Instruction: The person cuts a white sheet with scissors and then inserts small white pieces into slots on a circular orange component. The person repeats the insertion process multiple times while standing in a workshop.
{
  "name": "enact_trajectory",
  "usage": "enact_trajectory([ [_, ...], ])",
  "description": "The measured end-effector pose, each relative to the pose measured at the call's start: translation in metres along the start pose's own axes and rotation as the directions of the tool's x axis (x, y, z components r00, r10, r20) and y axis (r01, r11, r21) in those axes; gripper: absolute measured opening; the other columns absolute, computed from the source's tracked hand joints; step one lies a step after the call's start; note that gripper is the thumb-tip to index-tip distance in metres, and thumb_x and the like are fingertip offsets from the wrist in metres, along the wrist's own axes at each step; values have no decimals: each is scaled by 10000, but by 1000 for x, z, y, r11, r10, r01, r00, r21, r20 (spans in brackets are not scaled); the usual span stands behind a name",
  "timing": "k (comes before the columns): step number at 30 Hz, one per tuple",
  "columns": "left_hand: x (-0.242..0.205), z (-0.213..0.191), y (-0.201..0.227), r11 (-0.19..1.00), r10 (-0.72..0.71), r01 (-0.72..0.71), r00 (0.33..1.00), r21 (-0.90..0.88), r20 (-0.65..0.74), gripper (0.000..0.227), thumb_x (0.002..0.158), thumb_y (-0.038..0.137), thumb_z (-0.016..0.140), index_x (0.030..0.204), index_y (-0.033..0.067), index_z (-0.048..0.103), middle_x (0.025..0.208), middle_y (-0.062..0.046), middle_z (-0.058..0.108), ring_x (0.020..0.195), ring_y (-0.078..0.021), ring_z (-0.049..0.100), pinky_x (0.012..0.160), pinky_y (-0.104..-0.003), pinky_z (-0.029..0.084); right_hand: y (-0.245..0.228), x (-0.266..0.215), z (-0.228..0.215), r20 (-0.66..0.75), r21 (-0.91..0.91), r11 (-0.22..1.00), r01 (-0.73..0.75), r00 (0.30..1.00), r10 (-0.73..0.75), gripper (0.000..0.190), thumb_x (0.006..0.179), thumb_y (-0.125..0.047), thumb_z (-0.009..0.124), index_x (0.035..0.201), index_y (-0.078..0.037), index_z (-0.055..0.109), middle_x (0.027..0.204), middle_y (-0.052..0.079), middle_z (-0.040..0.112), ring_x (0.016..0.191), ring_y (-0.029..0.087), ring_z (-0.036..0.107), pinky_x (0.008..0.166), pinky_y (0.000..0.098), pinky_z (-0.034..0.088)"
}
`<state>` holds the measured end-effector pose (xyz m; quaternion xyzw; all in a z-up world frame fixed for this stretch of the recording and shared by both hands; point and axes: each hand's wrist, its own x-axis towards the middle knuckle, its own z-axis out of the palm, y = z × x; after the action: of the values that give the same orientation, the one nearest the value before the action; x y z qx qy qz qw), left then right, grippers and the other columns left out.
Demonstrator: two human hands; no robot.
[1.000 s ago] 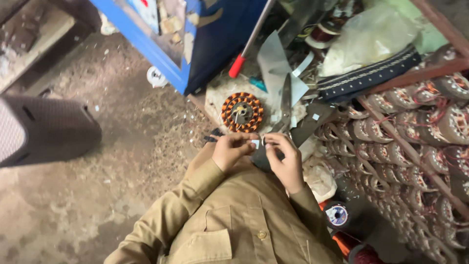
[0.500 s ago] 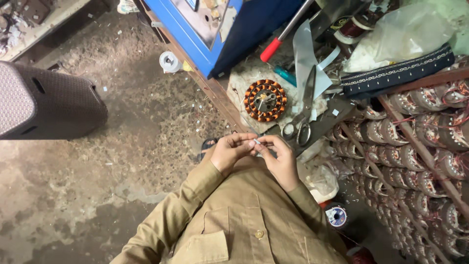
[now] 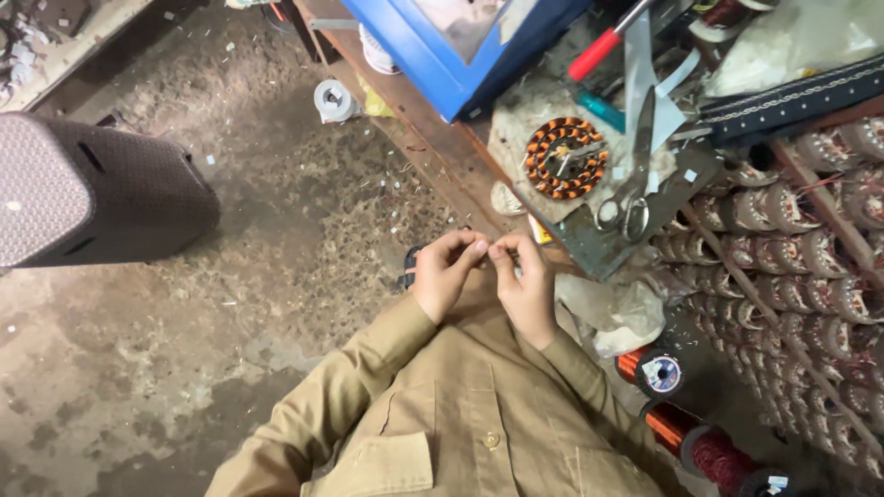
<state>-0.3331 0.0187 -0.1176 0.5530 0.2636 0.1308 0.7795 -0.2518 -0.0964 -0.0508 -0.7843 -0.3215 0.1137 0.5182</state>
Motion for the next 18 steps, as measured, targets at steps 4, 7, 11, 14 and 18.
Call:
enact_trajectory([
  [4,-4,0,25,974,177,-177,984,139,10,156,1043,112,627,1045,-31,691,837,-54,682,764,-92,608,697,-274,535,-6,-5,17,-68,97,992,-83,994,90,116,1030,-98,652,984,-9,593,849,83,651,745,157,648,684,288,530],
  [7,-2,9,37,929,220,-214,975,302,12,105,1018,78,618,986,-5,675,801,-98,675,709,-171,634,664,-304,530,-2,-3,16,-161,-33,999,2,987,-7,116,1030,-80,649,977,0,584,865,78,645,744,137,639,676,281,519],
  [11,7,14,43,799,458,-439,887,411,56,21,994,21,638,1006,7,628,894,-163,645,815,-312,651,740,-368,533,11,2,8,21,526,775,-351,916,401,56,1031,-58,635,1036,-4,621,872,52,689,732,124,630,645,266,503],
  [14,17,13,46,739,505,-520,848,428,158,79,970,3,647,1042,22,620,921,-166,637,857,-341,663,760,-384,543,29,7,-16,414,721,310,-620,744,524,194,1039,-113,567,1146,4,678,894,47,685,765,140,645,664,263,515],
  [18,33,17,53,619,566,-685,728,384,387,244,873,-28,650,1108,30,617,997,-139,645,942,-326,671,826,-396,559,60,10,-39,518,738,128,-663,677,523,191,1029,-105,582,1173,-1,653,923,54,682,810,151,644,681,268,512],
])
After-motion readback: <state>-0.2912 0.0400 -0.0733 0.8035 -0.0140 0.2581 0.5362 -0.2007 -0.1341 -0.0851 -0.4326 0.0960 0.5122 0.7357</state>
